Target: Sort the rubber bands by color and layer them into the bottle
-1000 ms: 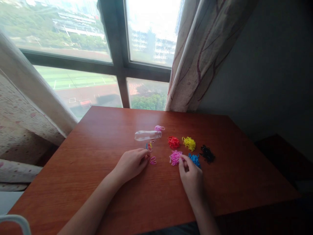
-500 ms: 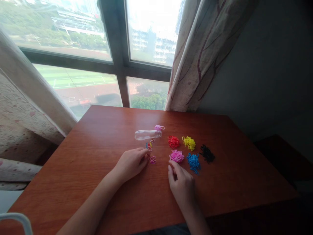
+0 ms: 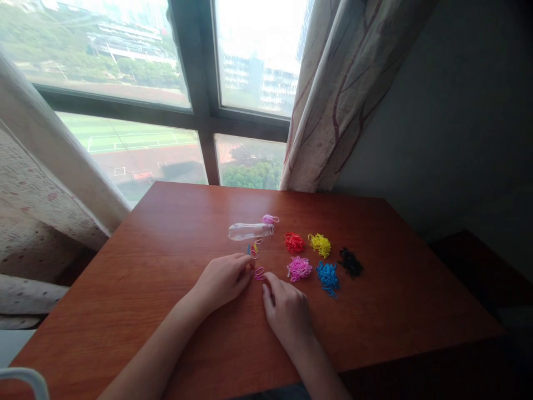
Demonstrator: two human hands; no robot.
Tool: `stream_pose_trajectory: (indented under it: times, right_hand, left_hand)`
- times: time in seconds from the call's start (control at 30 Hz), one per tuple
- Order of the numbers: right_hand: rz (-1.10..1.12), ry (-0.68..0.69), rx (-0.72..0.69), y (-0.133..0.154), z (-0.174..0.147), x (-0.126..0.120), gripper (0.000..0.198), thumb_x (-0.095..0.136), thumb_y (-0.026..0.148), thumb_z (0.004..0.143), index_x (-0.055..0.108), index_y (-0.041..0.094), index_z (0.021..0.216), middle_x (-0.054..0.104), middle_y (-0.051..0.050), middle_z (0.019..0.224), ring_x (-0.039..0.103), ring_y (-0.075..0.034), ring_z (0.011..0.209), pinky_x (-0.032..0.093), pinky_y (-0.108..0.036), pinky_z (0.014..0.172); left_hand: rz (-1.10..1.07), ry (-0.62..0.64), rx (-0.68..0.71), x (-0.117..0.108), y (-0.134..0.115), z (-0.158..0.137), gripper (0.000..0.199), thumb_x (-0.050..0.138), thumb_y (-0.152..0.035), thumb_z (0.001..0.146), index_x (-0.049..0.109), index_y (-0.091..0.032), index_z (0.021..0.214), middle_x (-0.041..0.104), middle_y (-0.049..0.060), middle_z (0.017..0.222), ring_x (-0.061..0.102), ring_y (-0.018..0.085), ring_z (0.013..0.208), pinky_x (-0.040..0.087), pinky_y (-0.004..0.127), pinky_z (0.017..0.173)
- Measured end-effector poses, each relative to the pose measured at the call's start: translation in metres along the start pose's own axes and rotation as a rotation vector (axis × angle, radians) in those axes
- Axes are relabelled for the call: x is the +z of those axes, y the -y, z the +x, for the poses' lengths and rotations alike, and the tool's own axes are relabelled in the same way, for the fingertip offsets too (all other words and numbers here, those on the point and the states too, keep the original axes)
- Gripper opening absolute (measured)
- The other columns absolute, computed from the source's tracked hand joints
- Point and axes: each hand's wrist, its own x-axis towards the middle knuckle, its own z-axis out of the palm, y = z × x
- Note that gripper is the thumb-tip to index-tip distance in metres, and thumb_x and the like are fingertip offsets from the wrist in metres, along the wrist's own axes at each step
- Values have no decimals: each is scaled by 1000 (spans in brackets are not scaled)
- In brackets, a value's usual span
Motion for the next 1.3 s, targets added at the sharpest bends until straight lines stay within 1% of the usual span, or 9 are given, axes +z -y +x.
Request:
stream_pose_trajectory:
  times: [0.13, 0.23, 0.5, 0.67, 0.77, 0.87, 0.97, 1.17, 1.3]
  right_hand:
    - [38, -45, 61, -3, -1, 1, 25, 48, 17, 93, 65, 18, 111, 75, -5, 91, 71, -18, 75, 46, -24, 66]
    - [59, -60, 87, -5, -2, 1, 26, 47, 18, 93, 66, 17, 111, 75, -5, 90, 71, -19, 75, 47, -25, 66]
    - [99, -51, 77, -7, -2, -1, 26, 47, 17, 92, 67, 19, 110, 74, -4, 89, 70, -18, 76, 47, -24, 68]
    - [101, -33, 56, -3, -6, -3, 26, 47, 14, 92, 66, 20, 108, 74, -5, 91, 69, -18, 79, 46, -24, 70]
    - [90, 6, 26, 2, -11, -4, 24, 46, 12, 91, 65, 21, 103, 72, -4, 87, 67, -18, 78, 44, -24, 69]
    - [64, 42, 0, 6, -18, -4, 19, 47, 11, 89, 63, 21, 89, 68, -2, 79, 64, -18, 74, 40, -25, 65]
    - [43, 49, 0, 7, -22, -3, 17, 48, 11, 87, 60, 21, 80, 65, -2, 75, 62, -17, 71, 36, -25, 62]
    - [87, 56, 1, 7, -23, -4, 20, 49, 9, 87, 63, 22, 93, 68, -1, 80, 62, -17, 75, 37, -25, 64]
    - [109, 57, 7, 7, -22, -5, 22, 50, 9, 87, 64, 23, 96, 70, -1, 83, 64, -17, 77, 39, -25, 66]
  left_hand:
    - [11, 36, 23, -2, -2, -1, 6, 53, -25, 87, 59, -23, 85, 66, -1, 80, 60, 15, 70, 38, 24, 62]
    - [36, 58, 40, -1, -3, -2, 5, 57, -26, 84, 59, -23, 81, 67, -2, 79, 59, 15, 68, 36, 25, 60]
    - [53, 42, 65, 4, -7, 0, 14, 49, -21, 89, 61, -23, 81, 69, 0, 82, 63, 17, 74, 39, 25, 63]
    - [-35, 26, 45, 6, -6, 0, 14, 49, -19, 89, 63, -22, 87, 70, 2, 88, 65, 18, 80, 44, 25, 69]
    - [-148, -15, 54, 10, -12, 4, 14, 51, -19, 88, 64, -21, 91, 69, 2, 84, 63, 15, 74, 45, 24, 67]
    - [-201, -22, 110, 13, -24, 13, 13, 51, -21, 88, 64, -21, 89, 67, 2, 81, 61, 14, 70, 45, 22, 64]
    - [-156, -6, 150, 13, -37, 28, 13, 53, -21, 88, 65, -21, 87, 68, 2, 82, 61, 14, 70, 44, 23, 63]
    - [-47, 9, 201, 17, -53, 61, 17, 52, -23, 89, 69, -22, 94, 68, 3, 80, 62, 16, 69, 42, 24, 59]
    - [-16, 9, 202, 24, -55, 72, 18, 54, -24, 88, 68, -22, 98, 70, 5, 86, 65, 18, 73, 44, 26, 62]
